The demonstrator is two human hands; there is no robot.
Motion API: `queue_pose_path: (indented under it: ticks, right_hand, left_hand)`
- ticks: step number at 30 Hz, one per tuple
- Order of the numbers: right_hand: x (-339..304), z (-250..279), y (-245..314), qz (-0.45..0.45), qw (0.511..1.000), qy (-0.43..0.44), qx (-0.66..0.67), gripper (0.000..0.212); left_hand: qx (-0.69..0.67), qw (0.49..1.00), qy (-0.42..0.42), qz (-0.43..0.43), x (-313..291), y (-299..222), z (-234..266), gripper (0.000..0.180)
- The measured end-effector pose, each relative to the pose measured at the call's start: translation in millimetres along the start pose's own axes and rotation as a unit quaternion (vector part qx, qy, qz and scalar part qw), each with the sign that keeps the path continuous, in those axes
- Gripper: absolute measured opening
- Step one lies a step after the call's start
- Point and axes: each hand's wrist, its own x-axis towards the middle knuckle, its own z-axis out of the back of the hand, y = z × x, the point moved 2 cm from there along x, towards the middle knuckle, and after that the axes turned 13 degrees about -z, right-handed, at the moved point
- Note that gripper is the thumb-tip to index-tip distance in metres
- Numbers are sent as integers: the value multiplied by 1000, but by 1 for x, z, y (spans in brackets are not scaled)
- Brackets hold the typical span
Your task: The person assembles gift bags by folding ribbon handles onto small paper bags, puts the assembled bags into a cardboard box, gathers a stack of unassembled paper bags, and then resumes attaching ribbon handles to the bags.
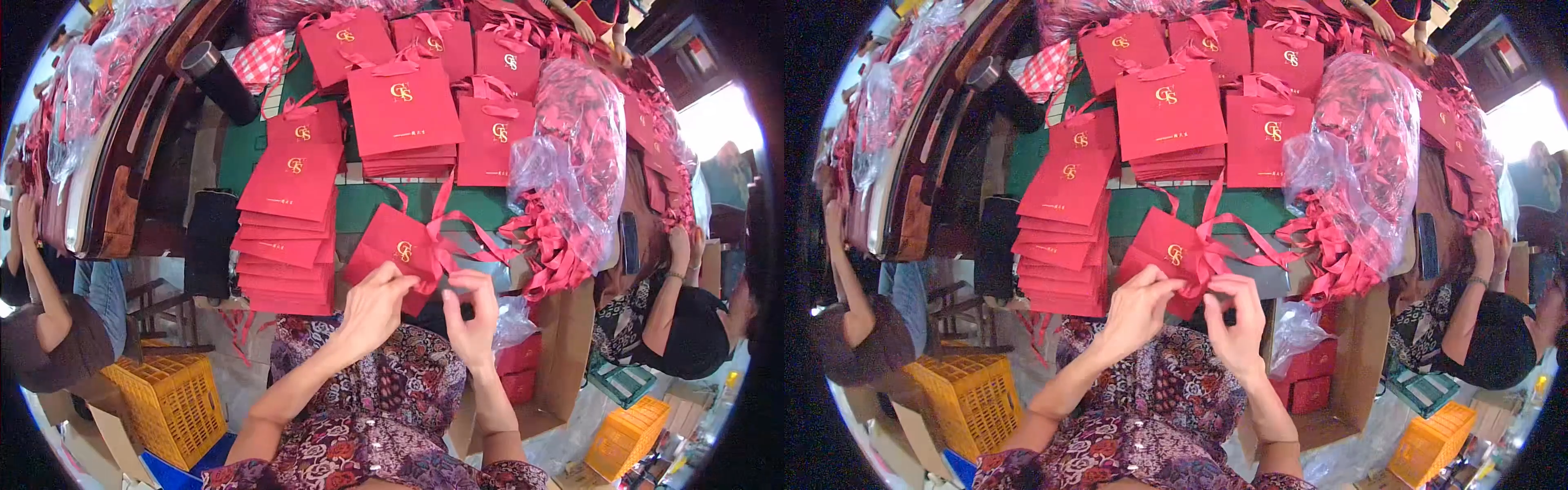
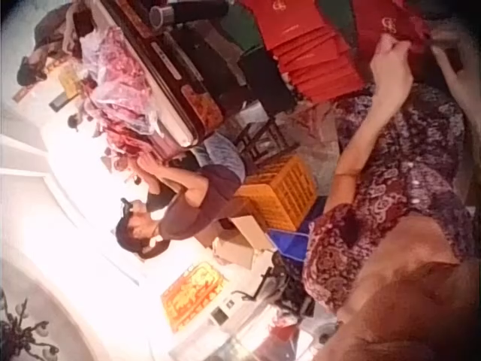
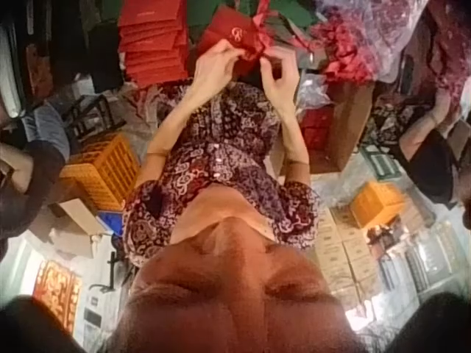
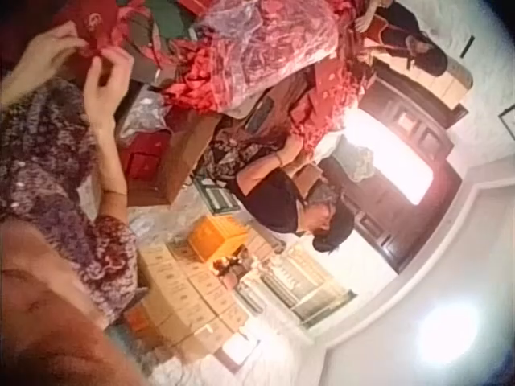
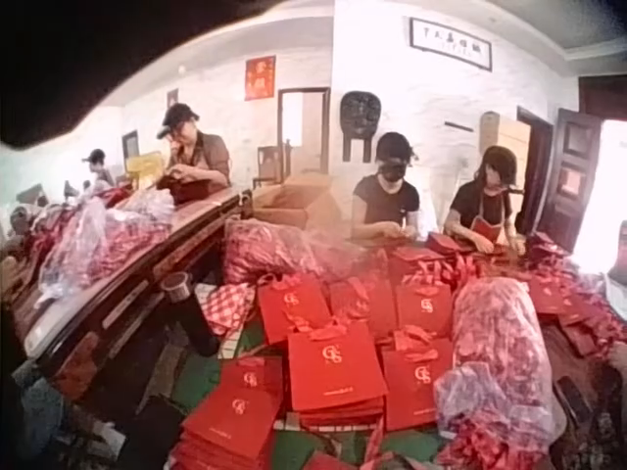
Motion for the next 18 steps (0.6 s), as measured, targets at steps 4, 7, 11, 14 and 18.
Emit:
queue_pose_path:
  ticks: [4,7,11,14,18]
  right_hand:
    - [6,0,14,77,989,103,-73,38]
    - [7,1,3,26,991,93,-96,27]
    - [6,9,-3,-8,991,48,-122,12]
    - [11,-3,-7,0,982,35,-188,9]
    - [27,-26,-24,1,967,9,-256,14]
  left_hand:
    - [-3,998,39,-49,12,-12,4,18]
    - [-112,991,26,66,22,-14,15,20]
    - [-60,998,1,-23,27,5,19,19]
    - [34,999,-16,-40,41,21,16,25]
    - [111,988,6,-106,58,43,-8,43]
